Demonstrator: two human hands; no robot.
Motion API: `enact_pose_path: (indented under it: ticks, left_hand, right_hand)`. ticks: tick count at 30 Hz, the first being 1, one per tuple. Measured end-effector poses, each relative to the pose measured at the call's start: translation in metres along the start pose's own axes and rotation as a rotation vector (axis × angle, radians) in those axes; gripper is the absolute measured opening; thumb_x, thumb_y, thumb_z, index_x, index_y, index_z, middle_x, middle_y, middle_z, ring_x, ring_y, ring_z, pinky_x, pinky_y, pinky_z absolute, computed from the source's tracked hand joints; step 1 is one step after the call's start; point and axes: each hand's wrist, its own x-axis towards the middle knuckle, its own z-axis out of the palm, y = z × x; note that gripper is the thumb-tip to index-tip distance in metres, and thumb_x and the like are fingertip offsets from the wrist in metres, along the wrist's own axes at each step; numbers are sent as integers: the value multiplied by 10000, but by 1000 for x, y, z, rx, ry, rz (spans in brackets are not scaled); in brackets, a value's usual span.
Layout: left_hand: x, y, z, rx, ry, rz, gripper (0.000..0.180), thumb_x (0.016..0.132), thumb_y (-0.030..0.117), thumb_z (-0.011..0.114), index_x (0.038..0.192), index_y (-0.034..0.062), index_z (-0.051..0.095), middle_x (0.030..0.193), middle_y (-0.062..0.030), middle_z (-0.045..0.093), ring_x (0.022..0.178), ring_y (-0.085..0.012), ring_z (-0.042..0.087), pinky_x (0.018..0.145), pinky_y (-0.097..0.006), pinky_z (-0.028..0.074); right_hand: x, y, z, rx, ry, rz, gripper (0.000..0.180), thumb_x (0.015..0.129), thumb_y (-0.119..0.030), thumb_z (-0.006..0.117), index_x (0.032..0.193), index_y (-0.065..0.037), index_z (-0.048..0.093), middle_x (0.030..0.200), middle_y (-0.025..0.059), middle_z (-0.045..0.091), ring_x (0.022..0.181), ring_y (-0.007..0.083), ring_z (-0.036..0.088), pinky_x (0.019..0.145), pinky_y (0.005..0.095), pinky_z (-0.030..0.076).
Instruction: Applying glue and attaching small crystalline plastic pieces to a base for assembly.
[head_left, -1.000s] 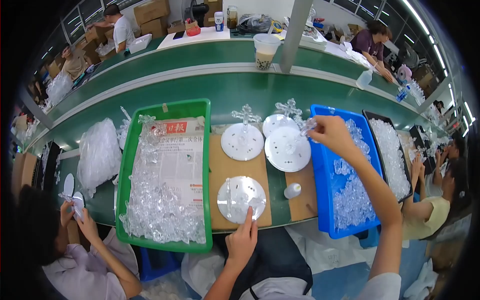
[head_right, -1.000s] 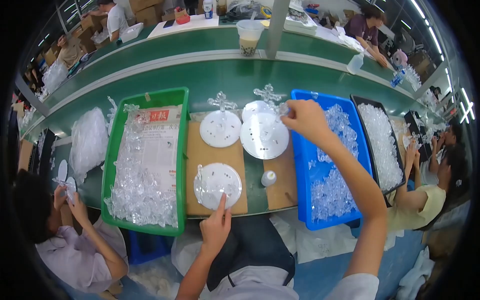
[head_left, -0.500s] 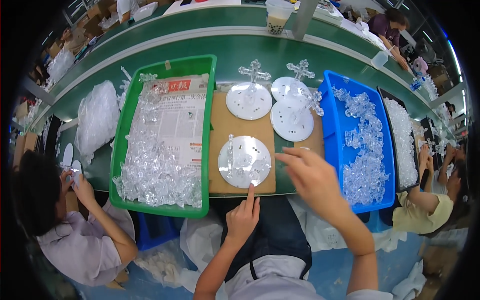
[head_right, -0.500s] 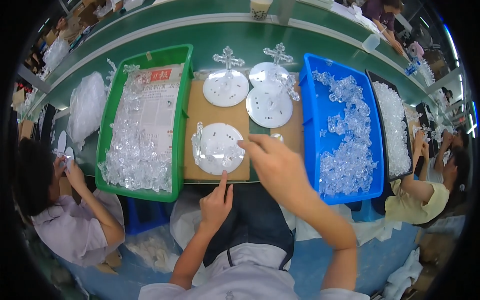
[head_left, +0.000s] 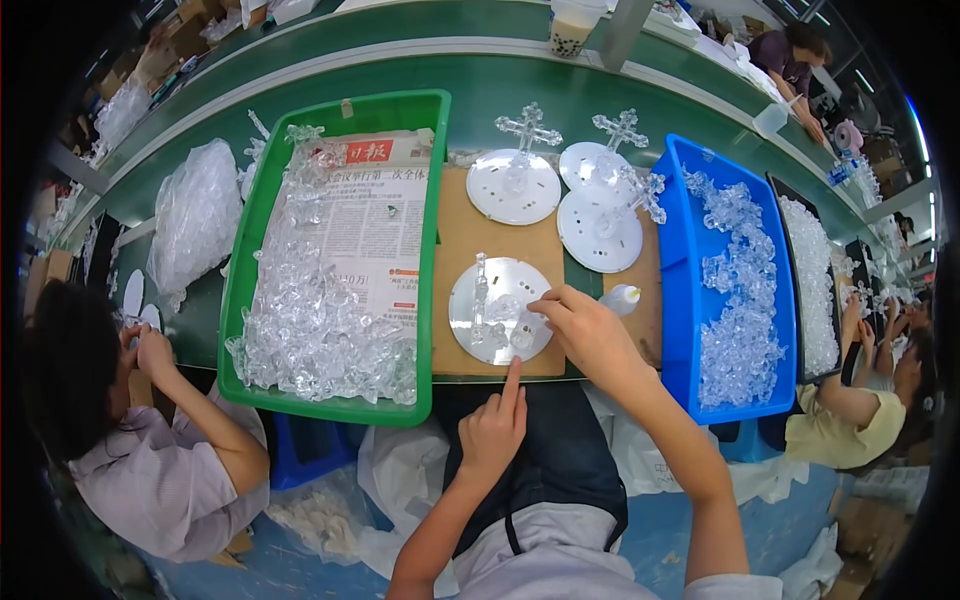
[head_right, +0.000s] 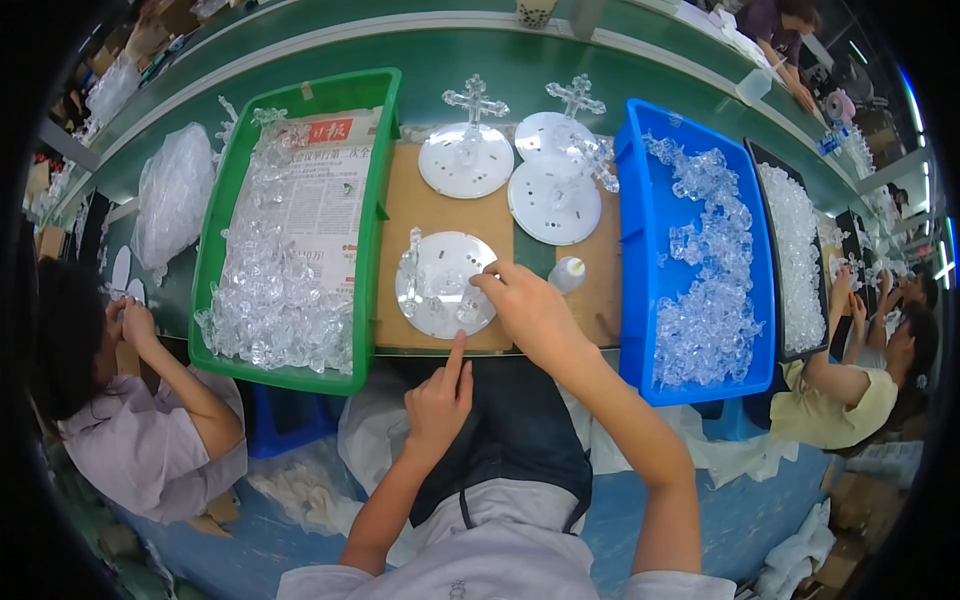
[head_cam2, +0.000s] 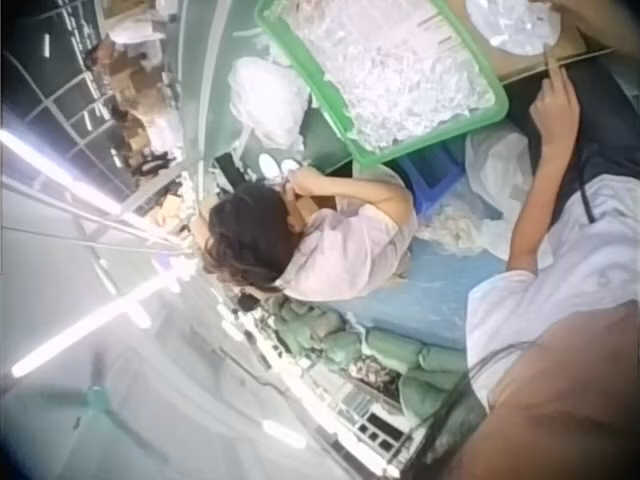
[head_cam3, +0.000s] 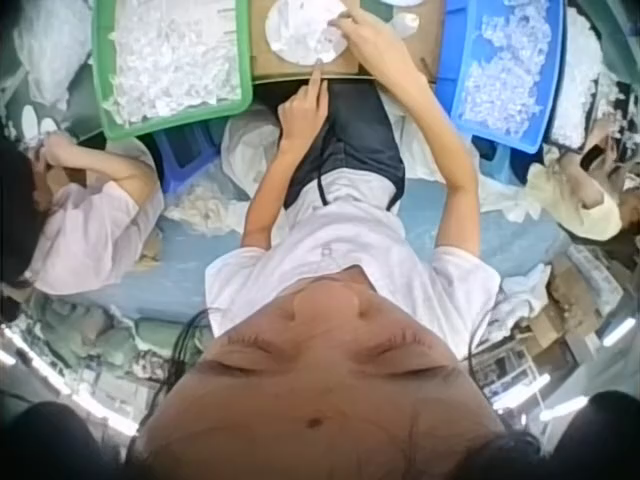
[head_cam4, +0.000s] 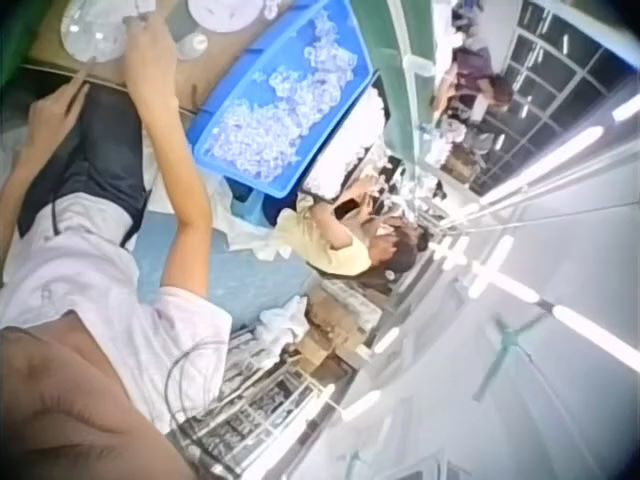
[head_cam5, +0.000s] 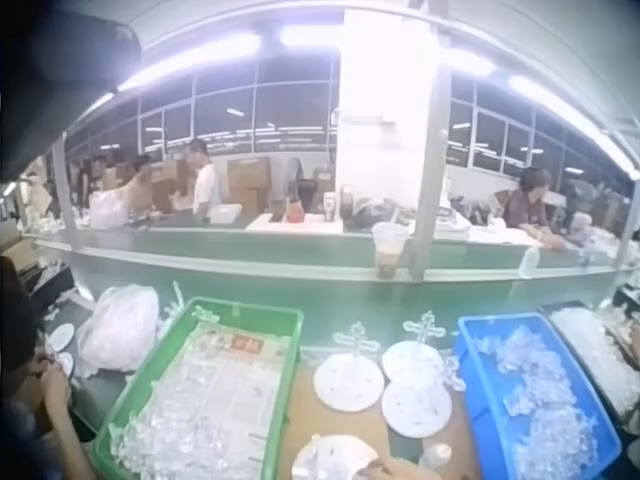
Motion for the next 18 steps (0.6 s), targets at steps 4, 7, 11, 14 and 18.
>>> enact_pose_path:
  ticks: [4,7,11,14,18]
  left_hand:
    - [1,-1,0,3,4,9,495,842,127,613,1322,106,492,517,-54,485,410,-232,517,403,-361,411]
    - [2,0,0,-2,8,-2,493,843,126,612,1321,110,494,516,-53,480,409,-233,514,402,-360,410]
    - [2,0,-1,15,4,-2,490,845,128,610,1321,115,495,513,-50,474,409,-232,511,404,-361,412]
    - [1,1,-1,19,4,-1,481,848,130,607,1317,116,500,512,-47,471,409,-231,509,406,-361,414]
    - [3,-1,-1,-45,9,-6,467,850,132,608,1307,121,511,527,-52,488,416,-229,515,411,-360,416]
  right_hand:
    - [2,-1,-2,18,0,-13,273,739,43,612,998,-44,624,980,103,585,902,292,603,760,363,497]
    - [3,0,0,32,-11,-8,267,739,44,610,992,-41,621,979,107,586,900,298,602,762,366,496]
    - [4,0,-2,45,-7,-13,260,742,48,603,986,-41,618,971,115,587,894,312,599,767,374,492]
    - [3,0,-1,55,-2,5,254,744,47,600,981,-43,617,976,118,586,902,319,596,769,376,492]
    - [-2,1,0,61,6,-11,286,756,33,599,1028,-55,612,998,120,589,907,317,596,773,374,491]
